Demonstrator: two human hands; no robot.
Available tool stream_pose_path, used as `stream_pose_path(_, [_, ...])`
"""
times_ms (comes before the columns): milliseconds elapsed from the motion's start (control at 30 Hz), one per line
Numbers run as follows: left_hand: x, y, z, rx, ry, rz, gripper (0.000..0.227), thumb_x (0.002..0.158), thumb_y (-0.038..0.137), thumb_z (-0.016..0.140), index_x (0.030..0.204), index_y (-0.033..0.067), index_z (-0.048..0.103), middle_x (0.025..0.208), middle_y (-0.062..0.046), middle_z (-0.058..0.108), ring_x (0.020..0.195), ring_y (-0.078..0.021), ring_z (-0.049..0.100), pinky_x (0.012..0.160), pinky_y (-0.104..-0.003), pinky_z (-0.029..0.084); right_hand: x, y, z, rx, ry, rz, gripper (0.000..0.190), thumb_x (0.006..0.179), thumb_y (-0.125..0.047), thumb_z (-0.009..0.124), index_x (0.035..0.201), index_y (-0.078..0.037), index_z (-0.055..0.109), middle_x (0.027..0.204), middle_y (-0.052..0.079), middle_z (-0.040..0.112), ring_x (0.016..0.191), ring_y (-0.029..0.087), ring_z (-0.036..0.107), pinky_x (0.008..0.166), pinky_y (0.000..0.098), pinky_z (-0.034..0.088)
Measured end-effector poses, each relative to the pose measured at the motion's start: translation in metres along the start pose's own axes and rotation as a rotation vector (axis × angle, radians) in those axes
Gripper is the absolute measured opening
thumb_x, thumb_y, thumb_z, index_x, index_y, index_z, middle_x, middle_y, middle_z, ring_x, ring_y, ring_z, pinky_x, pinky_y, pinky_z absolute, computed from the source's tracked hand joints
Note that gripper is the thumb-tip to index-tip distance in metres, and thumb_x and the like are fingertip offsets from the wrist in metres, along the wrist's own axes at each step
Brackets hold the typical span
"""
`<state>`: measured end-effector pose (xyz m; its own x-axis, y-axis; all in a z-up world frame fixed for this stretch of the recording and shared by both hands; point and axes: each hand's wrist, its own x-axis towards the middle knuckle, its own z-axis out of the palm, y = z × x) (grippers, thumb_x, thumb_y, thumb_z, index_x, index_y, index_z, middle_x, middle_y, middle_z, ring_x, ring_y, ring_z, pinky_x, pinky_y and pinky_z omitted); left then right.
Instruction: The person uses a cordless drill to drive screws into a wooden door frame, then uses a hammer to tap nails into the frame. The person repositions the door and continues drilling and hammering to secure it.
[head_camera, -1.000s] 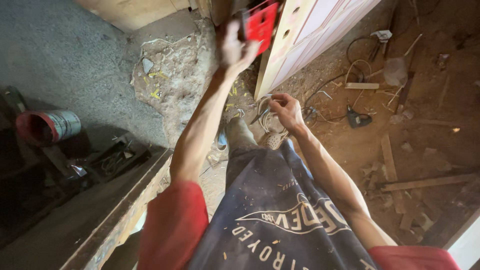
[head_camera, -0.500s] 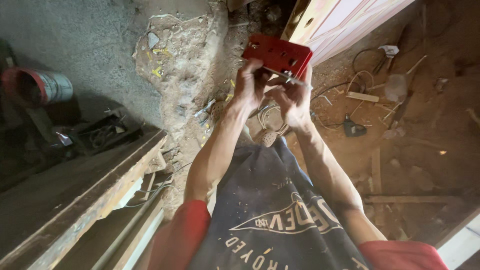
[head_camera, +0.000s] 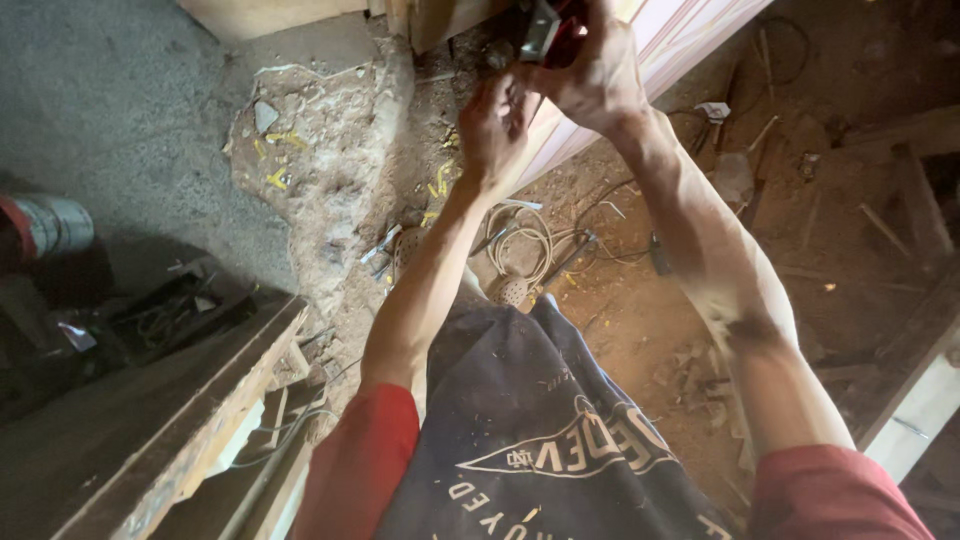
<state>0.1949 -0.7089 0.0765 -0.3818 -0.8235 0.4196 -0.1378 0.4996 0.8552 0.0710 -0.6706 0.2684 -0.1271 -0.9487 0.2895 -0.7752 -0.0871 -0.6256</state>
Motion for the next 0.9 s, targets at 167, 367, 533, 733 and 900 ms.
stream_pose_path(167, [0.023, -0.048, 0.037, -0.088, 0.158, 0.065, 0.046, 0.093, 0.024, 0.079, 0.13, 0.0047, 0.06, 0.107, -0.016, 0.074, 0.081, -0.0235, 0.078, 0.066, -0.032, 0.068, -0.033, -0.01, -0.04, 0.274, 0.239, 0.033, 0.074, 0.099, -0.012, 0.077, 0.152, 0.001, 0.026, 0.138, 0.033, 0.052, 0.103, 0.025, 0.074, 0.082, 0.0347, 0.063])
stream_pose_path(367, [0.003, -0.033, 0.035, -0.088, 0.079, 0.053, 0.033, 0.095, 0.011, 0.076, 0.126, 0.0072, 0.067, 0.103, -0.014, 0.077, 0.069, -0.0161, 0.076, 0.059, -0.029, 0.062, -0.106, 0.035, -0.048, 0.236, 0.291, 0.491, 0.056, 0.108, -0.024, 0.072, 0.147, 0.006, 0.045, 0.124, 0.027, 0.069, 0.081, 0.018, 0.072, 0.065, 0.032, 0.061])
stream_pose_path(533, [0.014, -0.038, 0.053, -0.092, -0.037, -0.019, 0.03, 0.098, 0.012, 0.074, 0.127, 0.0105, 0.067, 0.092, -0.009, 0.077, 0.07, -0.0164, 0.073, 0.06, -0.03, 0.062, -0.167, 0.051, -0.015, 0.328, 0.223, 0.715, 0.046, 0.098, -0.016, 0.071, 0.134, 0.007, 0.055, 0.113, 0.018, 0.071, 0.084, 0.018, 0.074, 0.067, 0.0297, 0.065])
stream_pose_path(733, [0.02, -0.031, 0.08, 0.096, -0.225, -0.081, 0.058, 0.107, 0.006, 0.063, 0.156, 0.0126, 0.033, 0.14, -0.023, 0.054, 0.091, -0.0255, 0.073, 0.068, -0.029, 0.063, -0.187, 0.045, 0.019, 0.399, 0.095, 0.841, 0.047, 0.092, -0.015, 0.074, 0.132, 0.005, 0.06, 0.111, 0.018, 0.074, 0.091, 0.017, 0.072, 0.075, 0.0293, 0.061])
stream_pose_path(900, [0.009, -0.026, 0.098, 0.114, -0.278, -0.136, 0.101, 0.083, -0.005, 0.063, 0.161, 0.0061, 0.001, 0.166, -0.027, 0.014, 0.15, -0.048, 0.026, 0.1, -0.041, 0.054, -0.157, 0.037, 0.03, 0.244, -0.005, 0.639, 0.035, 0.096, -0.014, 0.071, 0.125, 0.004, 0.065, 0.105, 0.017, 0.077, 0.089, 0.017, 0.074, 0.076, 0.0301, 0.061])
